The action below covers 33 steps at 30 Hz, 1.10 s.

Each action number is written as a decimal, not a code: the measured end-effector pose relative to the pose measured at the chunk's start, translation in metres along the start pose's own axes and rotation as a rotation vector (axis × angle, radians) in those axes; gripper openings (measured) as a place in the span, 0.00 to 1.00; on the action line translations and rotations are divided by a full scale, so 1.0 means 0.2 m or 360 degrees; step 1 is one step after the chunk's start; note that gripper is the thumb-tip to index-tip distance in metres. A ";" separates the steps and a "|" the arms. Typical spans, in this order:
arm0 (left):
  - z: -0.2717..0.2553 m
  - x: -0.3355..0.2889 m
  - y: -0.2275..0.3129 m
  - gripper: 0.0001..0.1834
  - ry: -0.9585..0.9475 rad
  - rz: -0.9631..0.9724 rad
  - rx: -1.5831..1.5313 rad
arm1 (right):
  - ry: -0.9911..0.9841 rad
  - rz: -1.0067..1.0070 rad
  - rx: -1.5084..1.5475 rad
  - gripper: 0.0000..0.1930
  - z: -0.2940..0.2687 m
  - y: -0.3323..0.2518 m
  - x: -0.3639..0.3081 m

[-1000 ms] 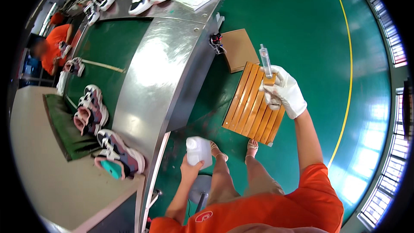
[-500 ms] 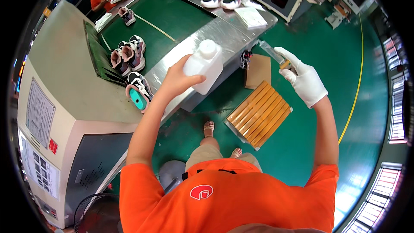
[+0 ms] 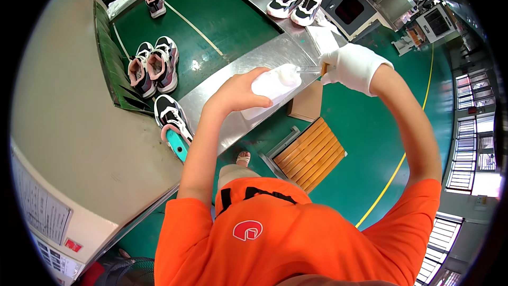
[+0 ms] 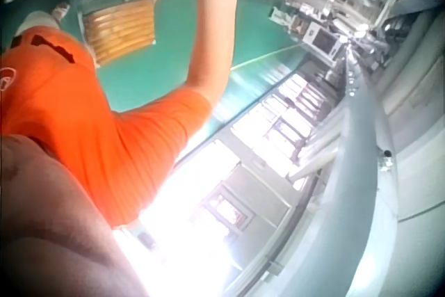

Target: The person applies glue to the sole of a sneaker using a syringe, then wipes the area with a cloth. They repeat this process on multiple shoes, occasionally refilling the syringe from a larger container and wiping the workbench.

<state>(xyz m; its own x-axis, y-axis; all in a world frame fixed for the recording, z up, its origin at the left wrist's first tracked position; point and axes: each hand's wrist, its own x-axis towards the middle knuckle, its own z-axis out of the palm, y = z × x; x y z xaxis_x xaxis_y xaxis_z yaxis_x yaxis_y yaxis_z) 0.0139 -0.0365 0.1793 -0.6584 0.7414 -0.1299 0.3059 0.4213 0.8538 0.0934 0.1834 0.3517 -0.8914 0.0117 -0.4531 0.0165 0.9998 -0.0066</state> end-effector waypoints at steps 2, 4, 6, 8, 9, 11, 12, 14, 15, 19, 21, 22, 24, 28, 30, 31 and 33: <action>0.00 0.00 0.00 0.44 -0.0027 -0.0002 0.0013 | -0.0074 0.0038 -0.0010 0.11 -0.04 -0.03 0.02; -0.01 0.00 0.00 0.45 -0.0050 0.0003 0.0033 | -0.0159 0.0066 -0.0108 0.11 -0.06 -0.06 0.04; -0.02 -0.01 0.00 0.45 -0.0075 0.0008 0.0050 | -0.0215 0.0098 -0.0160 0.11 -0.09 -0.09 0.05; -0.03 -0.01 0.01 0.46 -0.0085 0.0003 0.0024 | -0.0268 0.0070 -0.0230 0.12 -0.12 -0.12 0.07; -0.03 -0.01 0.01 0.46 -0.0090 0.0002 0.0013 | -0.0296 0.0073 -0.0261 0.12 -0.14 -0.13 0.08; -0.03 -0.01 0.01 0.46 -0.0076 0.0005 0.0049 | -0.0325 0.0081 -0.0364 0.12 -0.16 -0.16 0.10; -0.03 -0.01 0.01 0.46 -0.0079 -0.0001 0.0068 | -0.0339 0.0086 -0.0413 0.12 -0.17 -0.18 0.11; -0.03 -0.01 0.01 0.45 -0.0089 0.0008 0.0062 | -0.0333 0.0017 -0.0562 0.13 -0.19 -0.20 0.14; -0.02 0.00 0.01 0.45 -0.0097 0.0008 0.0058 | -0.0354 0.0008 -0.0630 0.12 -0.19 -0.22 0.16; -0.01 0.00 0.00 0.42 -0.0021 0.0057 0.0016 | -0.0466 0.0017 -0.0832 0.12 -0.22 -0.27 0.26; -0.01 0.00 -0.01 0.43 -0.0027 0.0035 0.0038 | -0.0523 -0.0017 -0.0871 0.12 -0.24 -0.29 0.31; 0.00 0.00 -0.01 0.43 -0.0026 0.0044 0.0035 | -0.0553 0.0005 -0.0853 0.12 -0.24 -0.30 0.33; -0.01 0.00 -0.01 0.43 -0.0028 0.0041 0.0044 | -0.0604 0.0097 -0.0886 0.11 -0.25 -0.32 0.36; -0.01 0.00 0.00 0.43 -0.0051 0.0018 0.0089 | -0.0620 0.0050 -0.0750 0.11 -0.25 -0.35 0.38; -0.01 0.00 0.00 0.43 -0.0019 0.0041 0.0115 | -0.0614 0.0048 -0.0836 0.12 -0.25 -0.38 0.38; -0.01 0.00 0.01 0.43 -0.0022 0.0051 0.0105 | -0.0636 0.0104 -0.0845 0.13 -0.25 -0.39 0.38; -0.01 0.00 0.01 0.43 -0.0023 0.0071 0.0083 | -0.0730 0.0221 -0.0823 0.14 -0.27 -0.41 0.35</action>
<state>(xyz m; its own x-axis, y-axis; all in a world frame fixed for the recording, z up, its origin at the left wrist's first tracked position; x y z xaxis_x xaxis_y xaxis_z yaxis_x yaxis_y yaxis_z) 0.0135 -0.0361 0.1815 -0.6333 0.7675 -0.1000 0.3704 0.4140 0.8315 0.0045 0.1034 0.3681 -0.6139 0.2465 -0.7499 -0.2028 0.8688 0.4516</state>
